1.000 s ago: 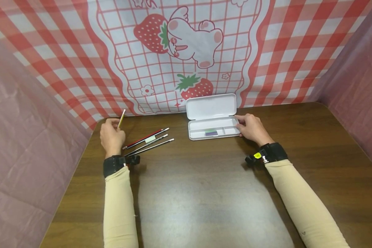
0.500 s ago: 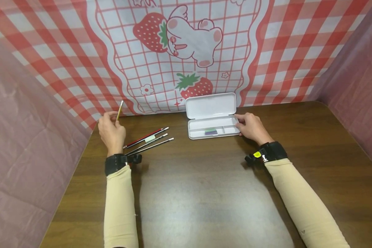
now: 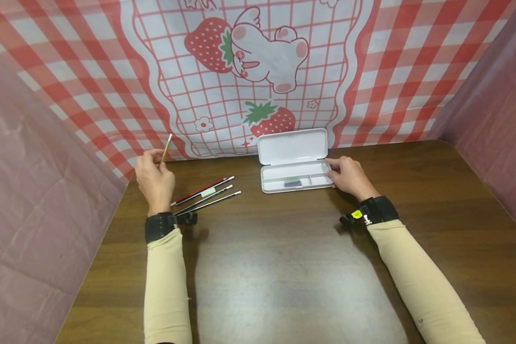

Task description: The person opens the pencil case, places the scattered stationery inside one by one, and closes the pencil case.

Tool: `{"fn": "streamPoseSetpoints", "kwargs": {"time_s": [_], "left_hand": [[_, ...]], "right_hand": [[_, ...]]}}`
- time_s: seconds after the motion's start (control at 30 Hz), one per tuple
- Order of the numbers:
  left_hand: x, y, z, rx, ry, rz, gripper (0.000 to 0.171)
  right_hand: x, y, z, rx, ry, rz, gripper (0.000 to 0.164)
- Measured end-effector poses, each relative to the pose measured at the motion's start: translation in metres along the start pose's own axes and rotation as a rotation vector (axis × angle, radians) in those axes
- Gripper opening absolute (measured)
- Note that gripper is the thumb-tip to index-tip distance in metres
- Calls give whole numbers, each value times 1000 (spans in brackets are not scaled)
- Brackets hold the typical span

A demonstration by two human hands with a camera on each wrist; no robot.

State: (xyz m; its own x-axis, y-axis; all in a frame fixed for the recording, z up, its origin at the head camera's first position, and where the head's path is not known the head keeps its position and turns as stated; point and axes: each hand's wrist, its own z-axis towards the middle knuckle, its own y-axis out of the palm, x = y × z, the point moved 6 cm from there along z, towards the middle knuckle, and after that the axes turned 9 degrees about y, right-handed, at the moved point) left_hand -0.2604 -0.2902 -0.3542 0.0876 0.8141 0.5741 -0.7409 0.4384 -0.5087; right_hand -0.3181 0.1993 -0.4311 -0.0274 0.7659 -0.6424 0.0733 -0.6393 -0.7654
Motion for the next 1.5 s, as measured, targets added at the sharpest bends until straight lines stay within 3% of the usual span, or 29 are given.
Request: {"fn": "streamPoseSetpoints", "kwargs": {"time_s": [0.67,0.9,1.1,1.5], "left_hand": [[16,14,-5,-57,51,14,29],[30,13,2,-73,116,26,29],[37,12,8,-86,129,40,32],[44,39,-7,-340,201,96,35]], "right_hand": [[-1,0,-1,11,5,0,44],[-1,-2,-2,20,1,2,43],[-1,0,-1,5,-2,4,44],[0,-1,-1,3,-6,7,44]]}}
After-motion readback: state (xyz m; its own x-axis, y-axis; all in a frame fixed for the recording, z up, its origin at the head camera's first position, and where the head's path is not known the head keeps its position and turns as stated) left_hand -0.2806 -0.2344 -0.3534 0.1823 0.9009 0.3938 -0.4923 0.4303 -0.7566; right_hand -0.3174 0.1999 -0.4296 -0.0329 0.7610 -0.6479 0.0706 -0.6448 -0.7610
